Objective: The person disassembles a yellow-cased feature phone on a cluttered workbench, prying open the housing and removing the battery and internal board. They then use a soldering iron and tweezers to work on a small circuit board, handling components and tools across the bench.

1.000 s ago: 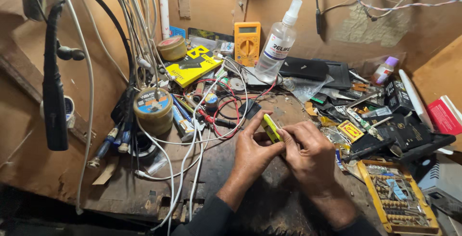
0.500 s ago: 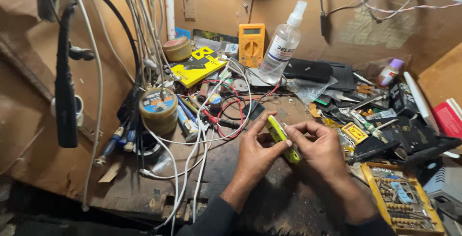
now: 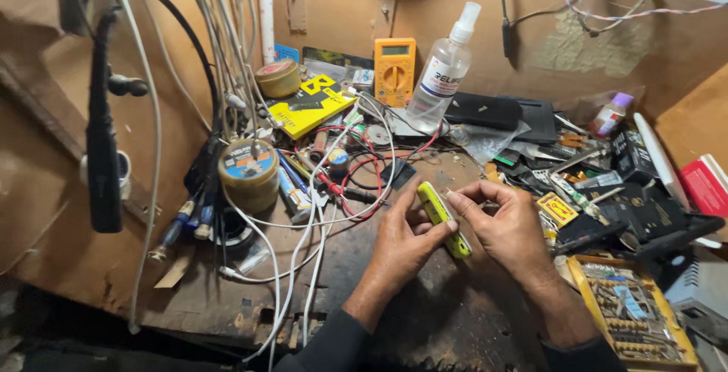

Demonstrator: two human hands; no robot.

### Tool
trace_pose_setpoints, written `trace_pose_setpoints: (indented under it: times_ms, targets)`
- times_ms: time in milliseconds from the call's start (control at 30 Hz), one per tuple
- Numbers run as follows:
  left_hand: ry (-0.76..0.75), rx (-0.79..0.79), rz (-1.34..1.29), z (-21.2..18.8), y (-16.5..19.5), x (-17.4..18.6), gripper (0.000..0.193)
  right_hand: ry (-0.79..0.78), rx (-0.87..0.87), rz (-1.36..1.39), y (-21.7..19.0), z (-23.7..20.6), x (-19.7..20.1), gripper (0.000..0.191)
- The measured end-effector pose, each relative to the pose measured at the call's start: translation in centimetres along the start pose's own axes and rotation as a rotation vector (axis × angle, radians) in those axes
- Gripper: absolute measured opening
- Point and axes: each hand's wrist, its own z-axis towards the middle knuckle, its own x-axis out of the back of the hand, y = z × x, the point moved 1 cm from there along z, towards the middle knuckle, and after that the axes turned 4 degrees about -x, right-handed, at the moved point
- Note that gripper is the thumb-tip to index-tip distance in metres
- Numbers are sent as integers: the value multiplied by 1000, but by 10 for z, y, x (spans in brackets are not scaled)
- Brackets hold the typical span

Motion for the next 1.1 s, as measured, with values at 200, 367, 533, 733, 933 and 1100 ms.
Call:
trace_pose_setpoints:
  times_ms: [200,367,533,733,933,1100]
  targets:
    - [-34,21,-23,1,-8,4,92,-45,-51,112,14,6,-6,19]
    - [-31,30,-4,2,-9,3,91,-30,-70,33,12,7,-7,19]
    - [-21,15,0,2,-9,3,87,22,-78,20,0,3,-11,19]
    - [35,-13,67,3,-4,-1,70,253,129,-176,-23,-16,-24,14]
    - [78,12,103,2,9,-4,53,331,332,-307,-36,-24,-27,12]
    - [94,42,114,3,15,-7,51,278,463,-367,-35,-18,-18,11]
